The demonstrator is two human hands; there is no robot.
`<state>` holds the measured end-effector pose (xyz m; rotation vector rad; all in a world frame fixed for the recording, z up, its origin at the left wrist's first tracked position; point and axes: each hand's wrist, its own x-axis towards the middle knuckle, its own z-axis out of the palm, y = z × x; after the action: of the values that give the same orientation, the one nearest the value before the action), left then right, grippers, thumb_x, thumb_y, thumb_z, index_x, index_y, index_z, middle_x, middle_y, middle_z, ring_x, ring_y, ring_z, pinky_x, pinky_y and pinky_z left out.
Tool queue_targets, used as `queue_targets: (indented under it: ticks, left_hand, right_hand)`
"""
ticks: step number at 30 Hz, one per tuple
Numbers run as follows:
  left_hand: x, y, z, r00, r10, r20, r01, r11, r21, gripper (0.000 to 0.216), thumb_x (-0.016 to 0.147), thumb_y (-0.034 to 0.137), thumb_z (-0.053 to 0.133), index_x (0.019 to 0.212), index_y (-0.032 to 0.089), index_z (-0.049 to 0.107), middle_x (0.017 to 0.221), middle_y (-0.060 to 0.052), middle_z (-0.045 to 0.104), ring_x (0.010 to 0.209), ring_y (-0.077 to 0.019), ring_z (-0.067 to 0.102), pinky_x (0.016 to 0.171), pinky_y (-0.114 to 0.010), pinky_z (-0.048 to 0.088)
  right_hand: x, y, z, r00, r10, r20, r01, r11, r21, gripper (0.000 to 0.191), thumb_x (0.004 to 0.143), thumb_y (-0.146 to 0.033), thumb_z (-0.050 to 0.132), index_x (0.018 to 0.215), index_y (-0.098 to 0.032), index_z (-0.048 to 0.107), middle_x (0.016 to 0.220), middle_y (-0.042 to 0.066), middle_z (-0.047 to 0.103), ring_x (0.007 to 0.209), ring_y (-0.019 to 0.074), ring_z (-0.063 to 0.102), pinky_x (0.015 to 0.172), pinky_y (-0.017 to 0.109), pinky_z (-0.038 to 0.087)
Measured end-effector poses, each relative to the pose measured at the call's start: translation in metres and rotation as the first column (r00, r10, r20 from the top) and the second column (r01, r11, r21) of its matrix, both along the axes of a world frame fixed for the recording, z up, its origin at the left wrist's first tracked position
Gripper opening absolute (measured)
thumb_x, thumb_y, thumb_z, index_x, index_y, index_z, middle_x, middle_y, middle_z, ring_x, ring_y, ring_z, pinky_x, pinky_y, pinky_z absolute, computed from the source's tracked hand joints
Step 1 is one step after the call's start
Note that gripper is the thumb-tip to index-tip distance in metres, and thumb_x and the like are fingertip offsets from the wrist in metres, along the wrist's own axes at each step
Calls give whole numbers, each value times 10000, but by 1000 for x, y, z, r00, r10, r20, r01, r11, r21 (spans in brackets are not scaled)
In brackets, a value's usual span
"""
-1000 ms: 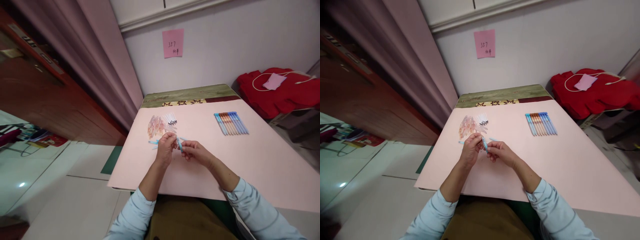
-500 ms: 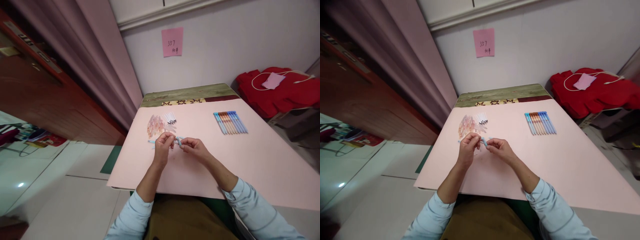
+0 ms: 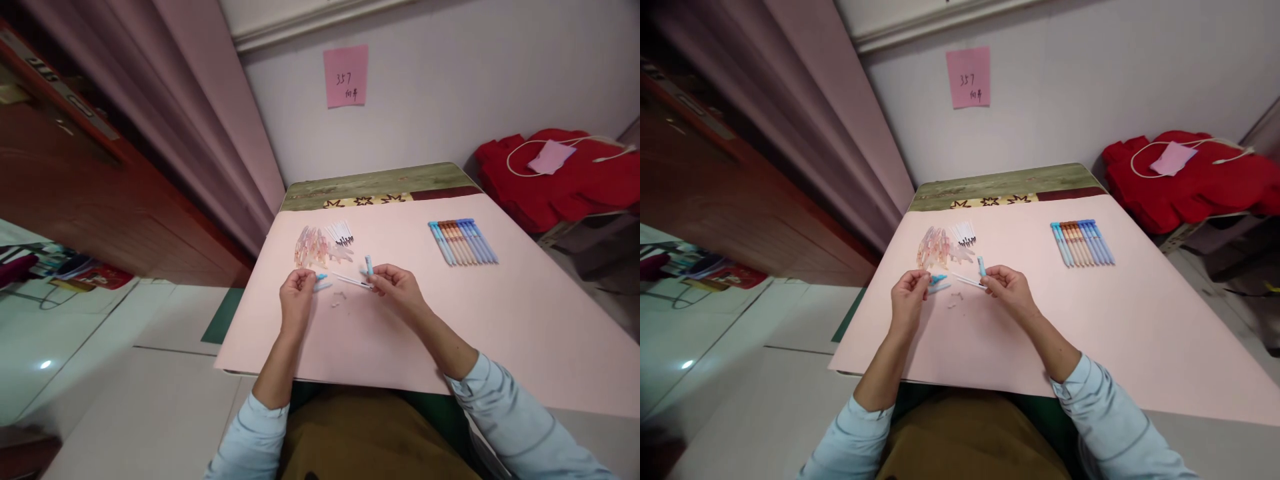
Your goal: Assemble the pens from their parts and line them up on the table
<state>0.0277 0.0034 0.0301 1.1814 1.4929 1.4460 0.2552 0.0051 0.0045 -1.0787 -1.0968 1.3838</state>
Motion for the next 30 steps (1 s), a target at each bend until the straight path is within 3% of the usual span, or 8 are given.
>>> queue_targets:
  ticks: [3, 8, 12, 19, 22, 25, 28, 30]
  left_hand:
    - [-12, -4, -3, 945, -58, -321, 68, 998, 18, 102, 778, 294, 672, 779, 195, 650, 694, 13, 590, 594, -118, 486, 583, -244, 383]
    - [-3, -11, -7, 582, -231, -779, 295, 953, -62, 110, 817, 161, 603, 828, 237, 681, 824, -32, 647, 818, -199, 586, 718, -310, 423]
    - [9, -9, -13, 432, -289, -854, 324, 934, -152, 128, 845, 166, 602, 876, 247, 697, 879, -55, 657, 909, -231, 594, 733, -332, 429]
    - [13, -4, -10, 348, -349, -870, 383, 900, -208, 129, 865, 140, 565, 807, 226, 642, 881, -53, 619, 884, -214, 555, 734, -326, 414]
    - [12, -4, -4, 374, -356, -857, 391, 898, -202, 138, 863, 114, 530, 821, 224, 602, 881, -50, 604, 871, -212, 538, 735, -324, 404]
    - [15, -3, 2, 561, -317, -765, 369, 923, -111, 122, 875, 142, 508, 810, 221, 575, 844, -38, 601, 829, -195, 539, 732, -311, 398]
    - [22, -1, 8, 868, -290, -403, 314, 949, -5, 61, 878, 231, 542, 831, 208, 572, 780, -15, 615, 705, -154, 535, 681, -280, 402]
    - [28, 0, 11, 961, -266, -68, 267, 964, 6, 138, 842, 285, 611, 949, 199, 594, 772, -5, 634, 618, -121, 504, 617, -254, 390]
  right_hand:
    - [-2, 0, -1, 1000, 5, 23, -5, 1000, -2, 364, 699, -479, 788, 867, -171, 689, 695, 11, 653, 598, 124, 562, 565, 252, 440]
    - [-4, 0, -5, 997, 21, 72, -23, 999, 29, 368, 699, -487, 784, 850, -167, 683, 679, 5, 630, 585, 119, 536, 569, 261, 441]
    - [-3, 0, -6, 995, 36, 97, -39, 999, 34, 392, 702, -513, 772, 860, -168, 676, 677, 14, 627, 583, 131, 535, 560, 270, 437]
    - [-4, -3, -11, 975, 96, 199, -115, 990, 87, 332, 758, -483, 733, 905, -189, 681, 725, 10, 637, 607, 135, 532, 579, 271, 432]
    - [-3, -3, -13, 959, 131, 252, -163, 980, 110, 290, 794, -462, 703, 908, -197, 683, 693, -3, 619, 565, 120, 490, 537, 257, 384]
    - [-3, -4, -12, 950, 153, 273, -191, 974, 120, 277, 806, -456, 691, 907, -198, 687, 691, -6, 619, 549, 112, 470, 523, 251, 359]
    - [-4, -5, -10, 944, 185, 273, -219, 970, 102, 279, 804, -463, 687, 892, -198, 688, 689, -6, 619, 544, 112, 468, 518, 249, 356]
    - [-5, -5, -9, 942, 206, 263, -237, 968, 89, 286, 800, -475, 686, 880, -201, 685, 678, -9, 614, 538, 113, 466, 512, 248, 354]
